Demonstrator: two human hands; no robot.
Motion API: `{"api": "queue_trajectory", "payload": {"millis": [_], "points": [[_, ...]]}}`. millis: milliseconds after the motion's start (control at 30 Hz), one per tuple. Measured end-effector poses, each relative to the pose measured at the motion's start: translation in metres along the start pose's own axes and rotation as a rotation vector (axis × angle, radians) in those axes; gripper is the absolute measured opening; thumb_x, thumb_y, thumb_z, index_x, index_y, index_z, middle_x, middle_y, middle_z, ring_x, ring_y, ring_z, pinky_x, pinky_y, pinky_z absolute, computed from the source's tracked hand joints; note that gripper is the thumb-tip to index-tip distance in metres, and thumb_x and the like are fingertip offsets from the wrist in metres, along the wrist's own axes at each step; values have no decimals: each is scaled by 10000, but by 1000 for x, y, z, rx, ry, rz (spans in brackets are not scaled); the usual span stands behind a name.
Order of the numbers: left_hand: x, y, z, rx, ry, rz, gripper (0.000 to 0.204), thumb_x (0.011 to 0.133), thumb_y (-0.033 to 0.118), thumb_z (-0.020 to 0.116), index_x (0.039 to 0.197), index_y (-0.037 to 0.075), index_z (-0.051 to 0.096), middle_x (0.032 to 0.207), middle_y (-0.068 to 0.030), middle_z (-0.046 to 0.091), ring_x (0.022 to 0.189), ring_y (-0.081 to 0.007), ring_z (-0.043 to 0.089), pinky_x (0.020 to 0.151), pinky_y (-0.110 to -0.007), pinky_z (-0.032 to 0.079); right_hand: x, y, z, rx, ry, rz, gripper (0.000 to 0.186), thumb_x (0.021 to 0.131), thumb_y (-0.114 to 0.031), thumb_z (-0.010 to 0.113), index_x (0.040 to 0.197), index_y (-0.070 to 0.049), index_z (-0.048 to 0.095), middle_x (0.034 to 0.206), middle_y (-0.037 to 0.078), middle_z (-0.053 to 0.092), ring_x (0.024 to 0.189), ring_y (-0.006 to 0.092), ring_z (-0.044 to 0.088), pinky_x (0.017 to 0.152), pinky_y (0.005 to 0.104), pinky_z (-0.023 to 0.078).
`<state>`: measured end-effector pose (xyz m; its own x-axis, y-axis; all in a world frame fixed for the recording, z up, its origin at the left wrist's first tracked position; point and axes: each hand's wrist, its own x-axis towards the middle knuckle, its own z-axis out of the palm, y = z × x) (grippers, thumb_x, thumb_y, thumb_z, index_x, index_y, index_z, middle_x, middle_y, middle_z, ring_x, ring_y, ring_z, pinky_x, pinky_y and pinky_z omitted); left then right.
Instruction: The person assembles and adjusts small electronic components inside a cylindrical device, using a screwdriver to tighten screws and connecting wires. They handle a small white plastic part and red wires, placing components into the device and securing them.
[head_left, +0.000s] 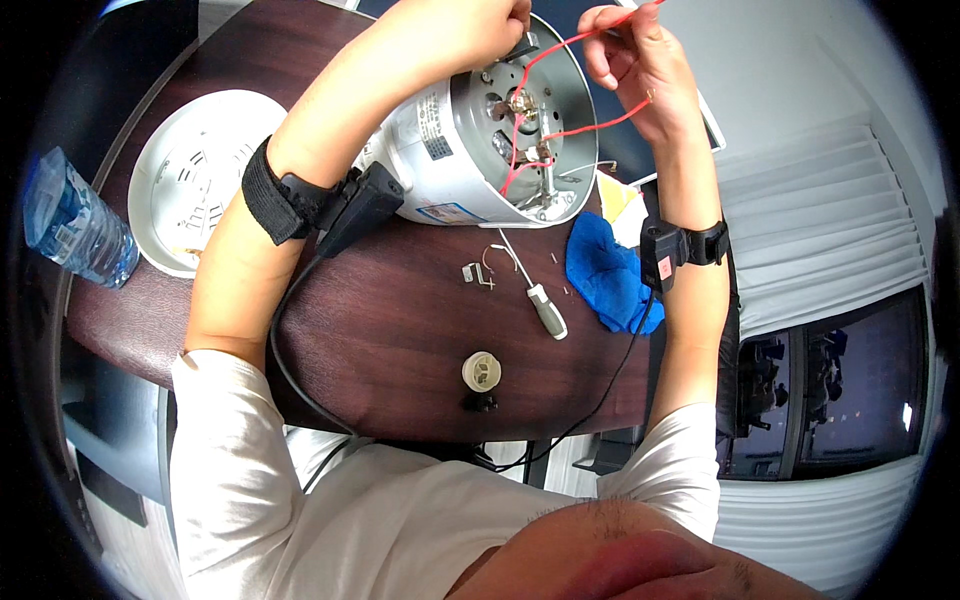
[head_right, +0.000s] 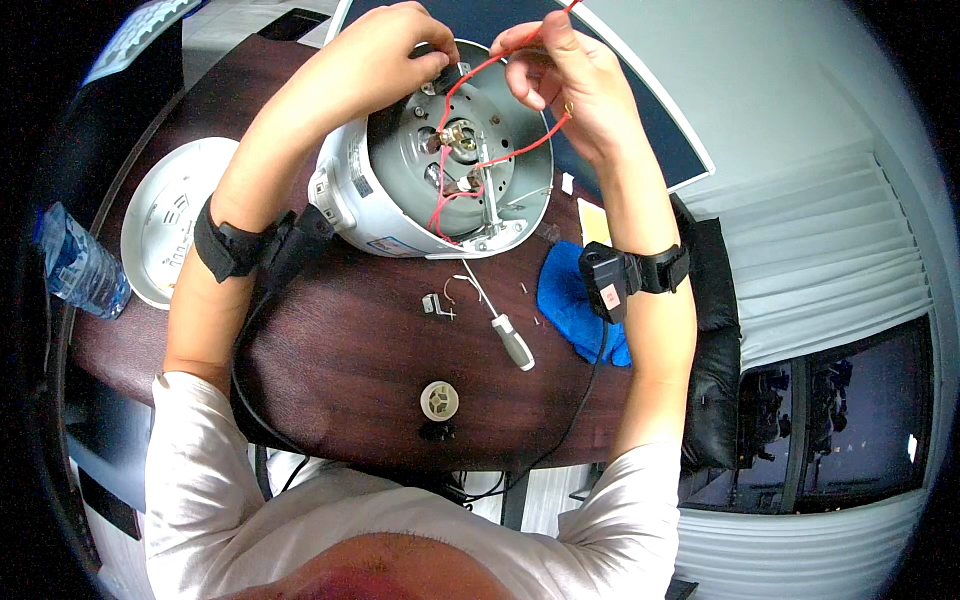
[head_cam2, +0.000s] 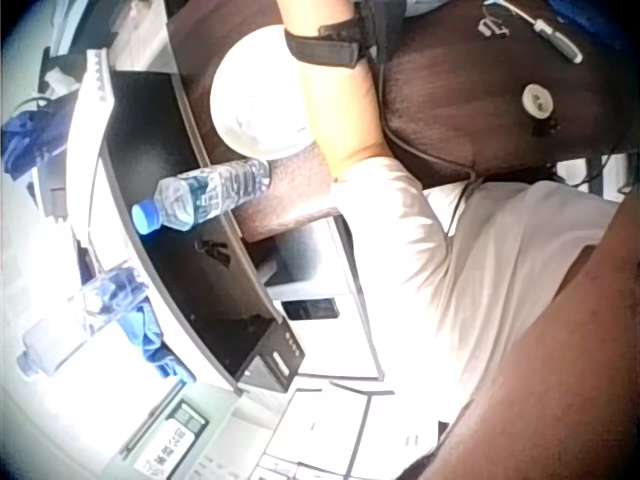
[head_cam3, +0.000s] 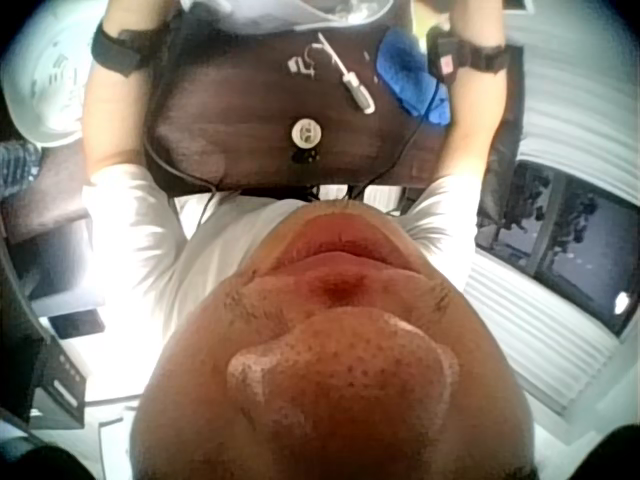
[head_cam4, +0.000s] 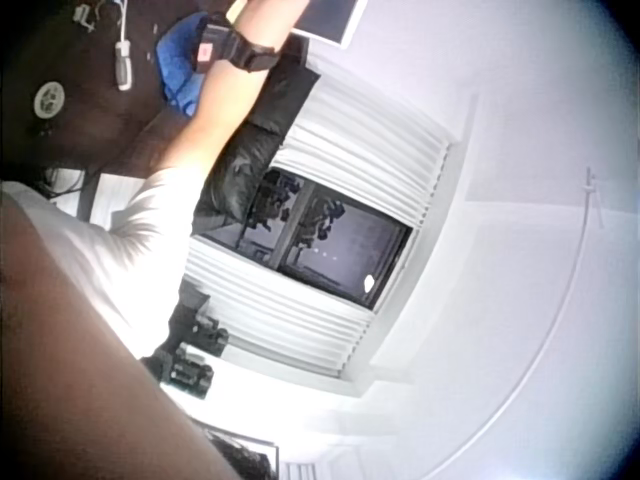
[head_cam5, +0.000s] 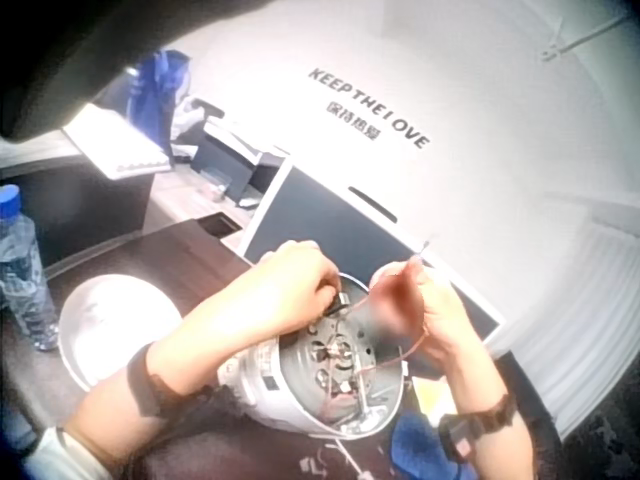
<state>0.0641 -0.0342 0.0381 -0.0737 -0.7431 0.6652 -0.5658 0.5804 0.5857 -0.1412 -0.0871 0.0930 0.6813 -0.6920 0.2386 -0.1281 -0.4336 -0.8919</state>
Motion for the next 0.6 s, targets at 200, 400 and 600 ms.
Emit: {"api": "queue_trajectory", "payload": {"millis": [200, 400, 600], "points": [[-1, 5, -6, -19, -37, -26, 205, 766, 90, 504, 801, -18, 675, 794, -235, 631, 797, -369, 633, 748, -413, 506, -3, -4, 18, 148, 188, -66, 440, 924, -487, 469, 913, -72, 615, 894, 85, 622, 808, 161, 591, 710, 265, 495], [-6, 9, -10, -37, 3, 12, 213, 779, 110, 509, 825, -27, 666, 774, -235, 632, 777, -356, 644, 723, -398, 509, -17, -7, 8, 136, 176, -77, 353, 942, -400, 487, 1036, -80, 604, 935, 73, 628, 599, 104, 573, 442, 180, 441], [-8, 19, -31, -79, -132, 62, 249, 808, 161, 540, 891, -43, 655, 775, -213, 648, 748, -297, 651, 680, -351, 495, -84, -4, -21, -127, 248, 9, 315, 960, -271, 468, 1105, -15, 582, 840, 31, 587, 683, 85, 558, 562, 202, 400]]}}
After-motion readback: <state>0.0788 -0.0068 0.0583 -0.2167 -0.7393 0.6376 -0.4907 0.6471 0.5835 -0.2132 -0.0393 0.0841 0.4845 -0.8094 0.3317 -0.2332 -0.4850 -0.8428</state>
